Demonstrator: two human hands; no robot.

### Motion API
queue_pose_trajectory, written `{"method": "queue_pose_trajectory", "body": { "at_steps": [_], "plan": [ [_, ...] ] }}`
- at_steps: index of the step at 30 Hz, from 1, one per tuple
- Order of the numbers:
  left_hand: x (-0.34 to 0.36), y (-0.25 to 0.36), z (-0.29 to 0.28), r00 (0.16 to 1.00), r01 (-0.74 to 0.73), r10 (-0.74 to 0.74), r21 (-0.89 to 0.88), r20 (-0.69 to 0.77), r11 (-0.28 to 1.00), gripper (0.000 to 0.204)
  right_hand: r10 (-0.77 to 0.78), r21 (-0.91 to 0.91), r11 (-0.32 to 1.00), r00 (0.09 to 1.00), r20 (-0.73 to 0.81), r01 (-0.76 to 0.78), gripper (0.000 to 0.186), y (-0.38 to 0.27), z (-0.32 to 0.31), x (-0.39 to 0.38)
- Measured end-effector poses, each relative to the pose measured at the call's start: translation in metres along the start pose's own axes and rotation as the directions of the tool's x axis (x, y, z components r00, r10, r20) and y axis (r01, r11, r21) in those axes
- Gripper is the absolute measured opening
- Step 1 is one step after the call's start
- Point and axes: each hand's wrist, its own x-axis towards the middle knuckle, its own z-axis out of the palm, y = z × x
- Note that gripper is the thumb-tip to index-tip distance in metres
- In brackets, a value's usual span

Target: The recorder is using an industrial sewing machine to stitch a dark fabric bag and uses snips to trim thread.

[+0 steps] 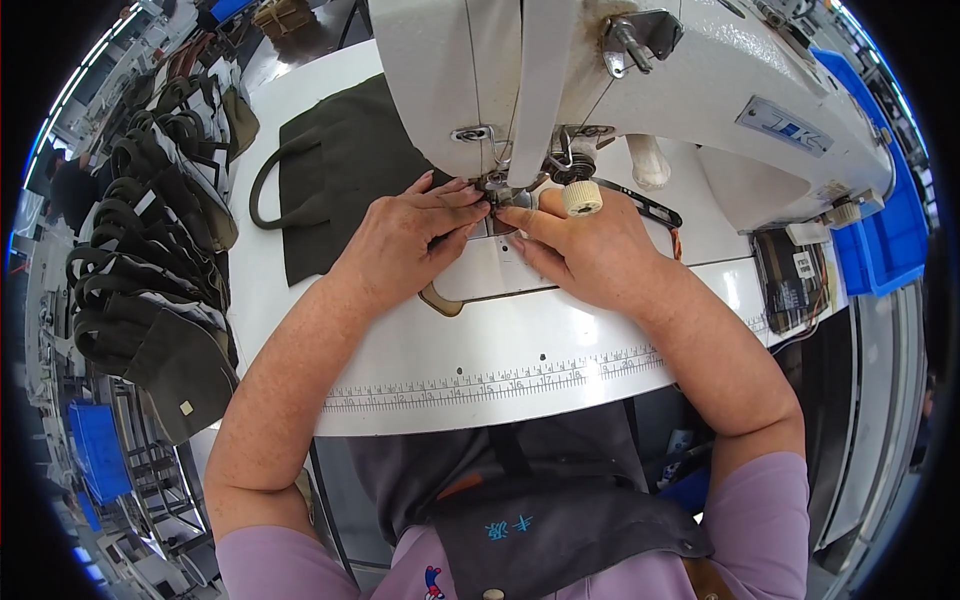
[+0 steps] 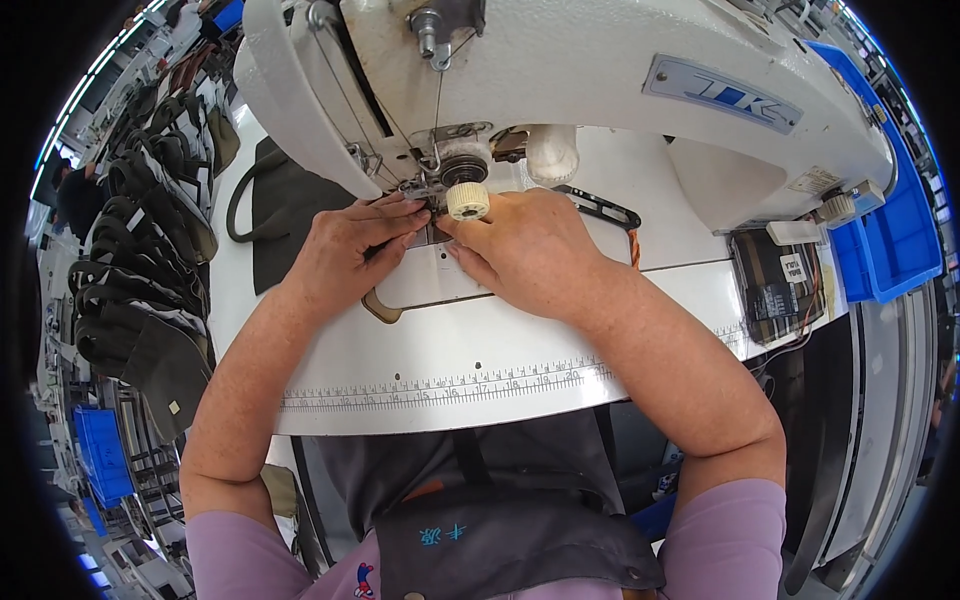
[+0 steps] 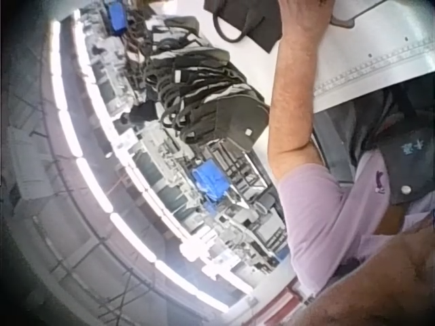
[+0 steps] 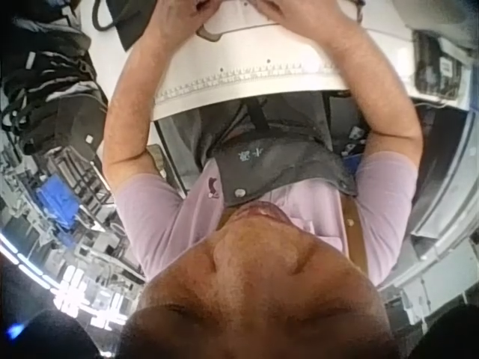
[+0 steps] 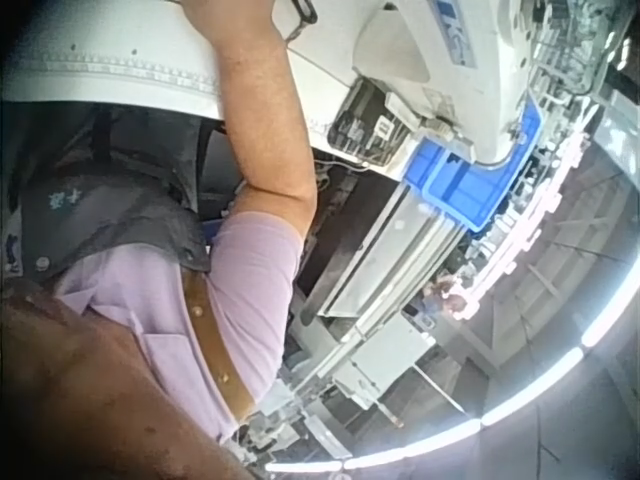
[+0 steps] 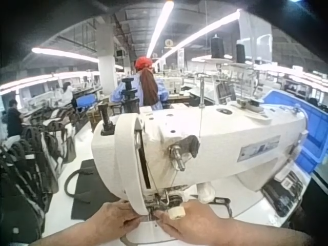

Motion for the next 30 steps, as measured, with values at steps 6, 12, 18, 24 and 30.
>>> {"method": "queue_pose_trajectory", "body": {
  "at_steps": [6, 12, 18, 24, 30],
  "plan": [
    [-0.005, 0.011, 0.000, 0.999, 0.013, -0.018, 0.113, 0.040, 0.994, 0.029, 0.001, 0.032, 0.999, 0.995, -0.101, 0.002, 0.024, 0.000, 0.003, 0.001],
    [-0.003, 0.010, -0.011, 0.980, 0.068, -0.092, 0.141, 0.177, 0.988, 0.029, 0.008, 0.026, 1.000, 0.999, -0.037, -0.007, 0.023, -0.001, 0.001, 0.002],
    [-0.003, 0.001, -0.010, 0.992, -0.053, 0.050, 0.022, 0.116, 0.998, 0.033, 0.009, 0.035, 0.999, 0.999, -0.049, -0.007, 0.022, -0.004, -0.001, 0.002],
    [-0.004, 0.002, -0.006, 0.993, -0.025, 0.021, 0.034, 0.116, 0.999, 0.034, 0.016, 0.041, 0.999, 0.999, -0.043, -0.015, 0.023, -0.004, -0.002, 0.001],
    [-0.006, 0.015, -0.004, 0.993, 0.023, -0.031, 0.074, 0.110, 0.997, 0.033, 0.030, 0.055, 0.998, 0.999, -0.034, -0.028, 0.023, -0.003, -0.003, 0.000]
  ]
}}
